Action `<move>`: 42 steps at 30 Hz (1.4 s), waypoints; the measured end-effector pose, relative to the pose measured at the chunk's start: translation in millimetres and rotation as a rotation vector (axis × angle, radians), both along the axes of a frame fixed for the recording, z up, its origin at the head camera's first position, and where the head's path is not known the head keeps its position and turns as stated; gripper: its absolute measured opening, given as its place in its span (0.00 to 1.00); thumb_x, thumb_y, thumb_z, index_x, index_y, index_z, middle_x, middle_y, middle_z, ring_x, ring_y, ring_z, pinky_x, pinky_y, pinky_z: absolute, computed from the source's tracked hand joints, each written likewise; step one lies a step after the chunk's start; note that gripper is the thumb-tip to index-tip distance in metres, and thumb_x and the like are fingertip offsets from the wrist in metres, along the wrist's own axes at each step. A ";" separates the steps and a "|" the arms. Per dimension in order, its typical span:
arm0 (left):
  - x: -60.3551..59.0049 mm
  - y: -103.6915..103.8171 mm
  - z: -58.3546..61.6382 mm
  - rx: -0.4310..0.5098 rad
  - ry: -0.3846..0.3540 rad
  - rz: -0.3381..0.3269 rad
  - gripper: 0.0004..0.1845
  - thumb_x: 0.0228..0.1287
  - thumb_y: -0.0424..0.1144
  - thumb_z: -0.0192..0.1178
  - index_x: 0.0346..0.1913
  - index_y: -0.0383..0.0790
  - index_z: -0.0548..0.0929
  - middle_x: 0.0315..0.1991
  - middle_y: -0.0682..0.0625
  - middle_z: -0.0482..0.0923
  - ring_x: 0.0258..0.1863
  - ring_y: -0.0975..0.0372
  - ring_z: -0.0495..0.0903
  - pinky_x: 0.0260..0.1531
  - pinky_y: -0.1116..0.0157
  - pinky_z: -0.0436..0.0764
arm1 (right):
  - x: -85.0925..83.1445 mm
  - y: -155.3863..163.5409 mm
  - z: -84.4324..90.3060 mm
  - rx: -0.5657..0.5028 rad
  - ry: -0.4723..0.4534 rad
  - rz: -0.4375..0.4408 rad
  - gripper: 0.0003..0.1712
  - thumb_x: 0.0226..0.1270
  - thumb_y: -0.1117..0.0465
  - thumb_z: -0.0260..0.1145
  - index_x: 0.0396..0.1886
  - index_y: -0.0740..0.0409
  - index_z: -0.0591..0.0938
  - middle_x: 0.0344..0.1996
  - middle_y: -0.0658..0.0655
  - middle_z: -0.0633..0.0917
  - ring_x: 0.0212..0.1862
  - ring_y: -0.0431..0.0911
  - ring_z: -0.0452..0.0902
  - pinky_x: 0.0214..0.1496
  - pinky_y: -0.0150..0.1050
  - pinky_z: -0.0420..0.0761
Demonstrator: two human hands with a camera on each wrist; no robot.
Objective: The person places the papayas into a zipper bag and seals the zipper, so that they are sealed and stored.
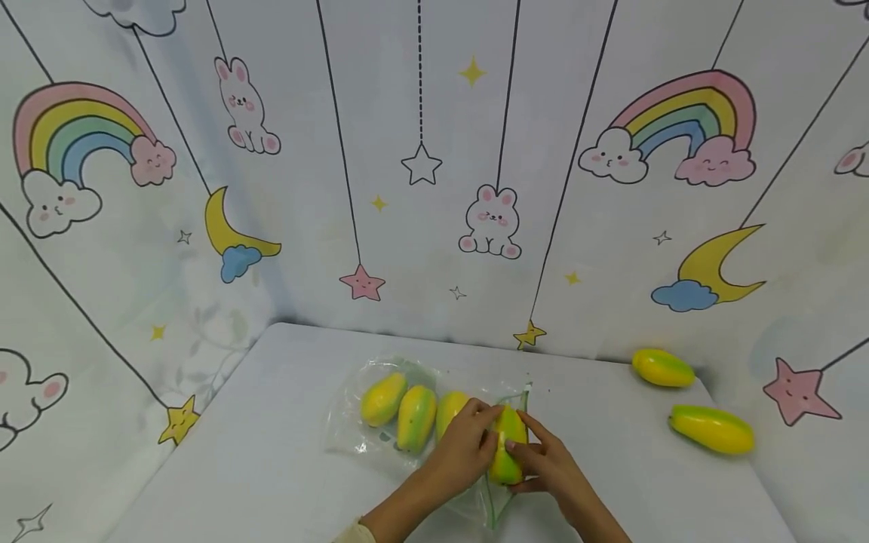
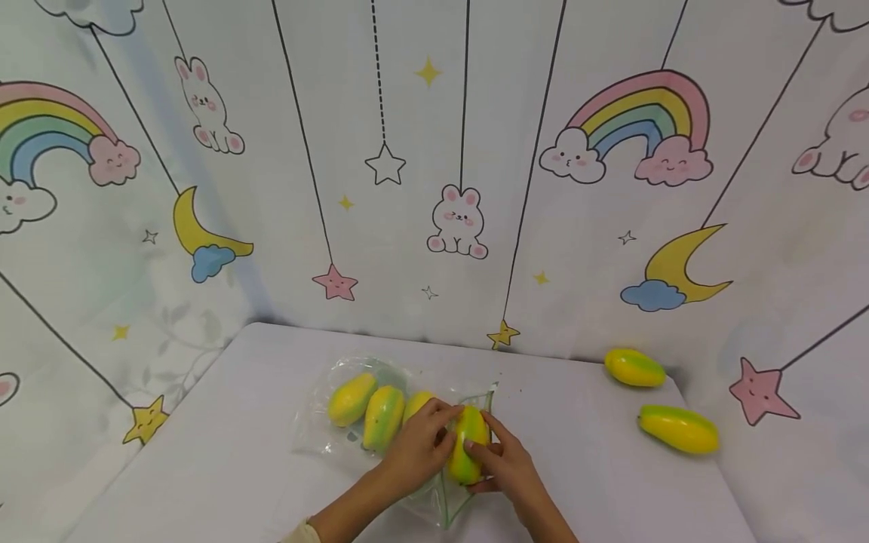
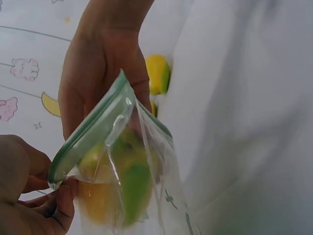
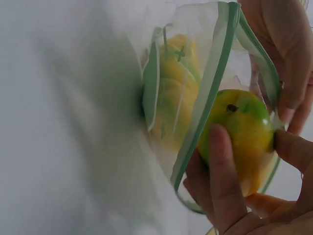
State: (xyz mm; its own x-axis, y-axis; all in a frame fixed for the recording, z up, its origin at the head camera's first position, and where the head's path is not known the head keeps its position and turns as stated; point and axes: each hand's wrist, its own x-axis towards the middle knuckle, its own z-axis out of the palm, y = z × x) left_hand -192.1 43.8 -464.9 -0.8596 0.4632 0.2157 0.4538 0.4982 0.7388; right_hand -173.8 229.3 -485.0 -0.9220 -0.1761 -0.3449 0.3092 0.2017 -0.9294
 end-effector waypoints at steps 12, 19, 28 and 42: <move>4.0 2.8 1.4 0.010 0.076 -0.032 0.22 0.67 0.30 0.58 0.64 0.36 0.76 0.47 0.47 0.74 0.31 0.75 0.68 0.31 0.80 0.74 | -7.9 -12.6 -7.1 -0.098 0.008 0.048 0.45 0.71 0.52 0.60 0.79 0.56 0.48 0.47 0.62 0.83 0.41 0.50 0.86 0.40 0.45 0.86; 4.5 4.0 3.0 0.032 0.099 -0.048 0.21 0.67 0.28 0.58 0.63 0.34 0.76 0.48 0.46 0.74 0.28 0.76 0.67 0.28 0.80 0.74 | -13.2 -17.0 -13.1 -0.123 0.024 0.064 0.44 0.74 0.49 0.57 0.79 0.56 0.47 0.45 0.56 0.86 0.43 0.48 0.85 0.41 0.43 0.85; 4.2 5.2 2.5 0.043 0.155 -0.047 0.20 0.68 0.29 0.57 0.62 0.33 0.78 0.45 0.46 0.75 0.31 0.73 0.68 0.29 0.79 0.73 | -16.8 -29.0 -16.6 -0.041 0.112 -0.072 0.39 0.69 0.62 0.57 0.77 0.55 0.53 0.48 0.65 0.84 0.40 0.51 0.85 0.40 0.47 0.86; 5.2 6.8 -3.4 0.054 0.171 -0.062 0.19 0.67 0.27 0.57 0.61 0.33 0.78 0.45 0.44 0.75 0.29 0.75 0.67 0.26 0.81 0.72 | -16.1 -36.0 -42.9 0.501 0.467 -0.156 0.22 0.59 0.62 0.68 0.54 0.62 0.79 0.38 0.63 0.87 0.31 0.47 0.83 0.27 0.37 0.80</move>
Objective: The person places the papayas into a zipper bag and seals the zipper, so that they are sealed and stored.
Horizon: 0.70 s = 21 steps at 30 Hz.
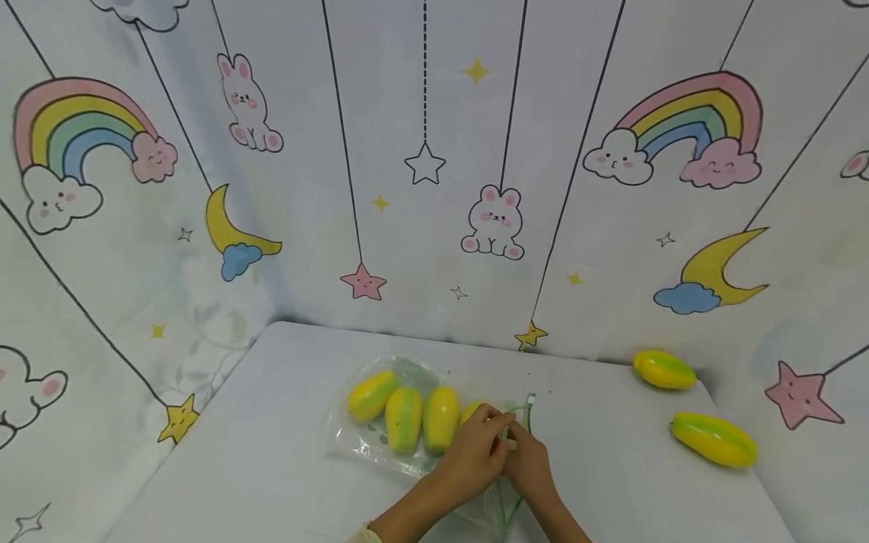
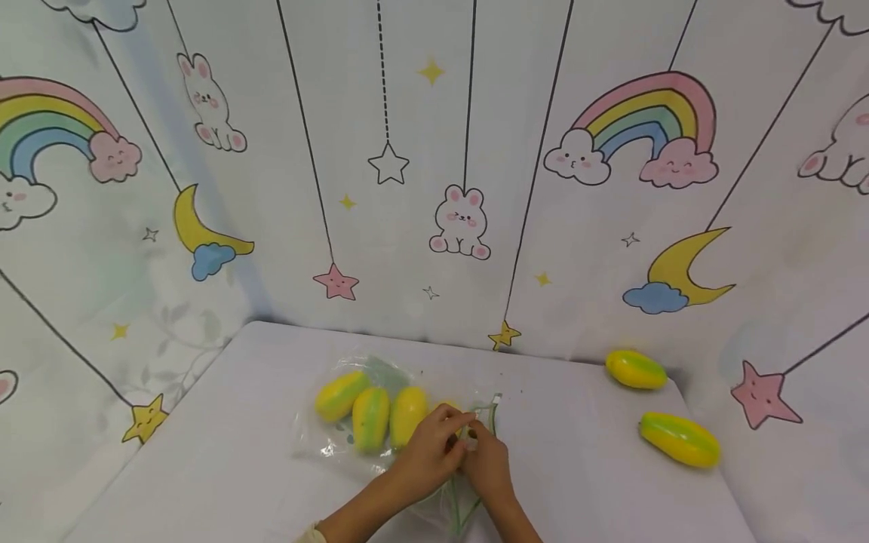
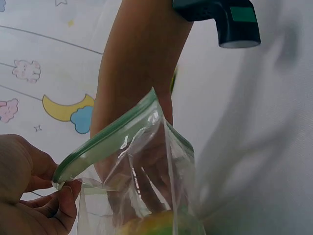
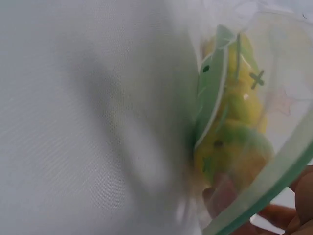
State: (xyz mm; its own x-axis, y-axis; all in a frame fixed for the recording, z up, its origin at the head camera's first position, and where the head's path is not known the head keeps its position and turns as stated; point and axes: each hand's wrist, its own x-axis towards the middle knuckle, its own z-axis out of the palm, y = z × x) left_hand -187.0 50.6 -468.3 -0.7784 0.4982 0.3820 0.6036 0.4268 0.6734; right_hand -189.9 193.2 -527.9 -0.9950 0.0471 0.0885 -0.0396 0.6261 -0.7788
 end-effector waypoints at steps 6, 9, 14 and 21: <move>-1.8 -0.8 -4.5 -0.017 -0.007 0.010 0.20 0.67 0.28 0.58 0.61 0.33 0.78 0.45 0.45 0.75 0.27 0.76 0.67 0.26 0.81 0.72 | 5.2 15.1 7.5 -0.122 0.058 -0.091 0.12 0.67 0.67 0.64 0.49 0.62 0.84 0.41 0.64 0.87 0.31 0.44 0.86 0.29 0.32 0.84; -4.3 -1.7 -5.7 -0.020 0.010 0.024 0.20 0.65 0.28 0.59 0.60 0.33 0.79 0.45 0.46 0.75 0.27 0.76 0.68 0.28 0.81 0.72 | 0.9 34.9 15.6 -0.084 0.271 -0.237 0.05 0.65 0.71 0.65 0.36 0.62 0.86 0.29 0.58 0.88 0.25 0.40 0.83 0.25 0.25 0.80; -6.8 -4.6 -7.5 0.012 -0.008 0.030 0.20 0.65 0.27 0.59 0.60 0.32 0.78 0.44 0.45 0.75 0.27 0.75 0.69 0.28 0.81 0.73 | -13.3 98.5 31.3 0.221 0.445 -0.357 0.08 0.61 0.70 0.65 0.40 0.67 0.83 0.34 0.63 0.86 0.35 0.53 0.82 0.36 0.39 0.82; -5.5 -7.7 -13.7 0.018 -0.052 0.028 0.21 0.65 0.28 0.59 0.61 0.33 0.78 0.45 0.46 0.74 0.27 0.76 0.68 0.28 0.80 0.74 | -17.9 206.3 40.5 0.674 0.049 -0.274 0.39 0.49 0.70 0.66 0.62 0.74 0.62 0.58 0.87 0.58 0.54 0.83 0.58 0.48 0.76 0.65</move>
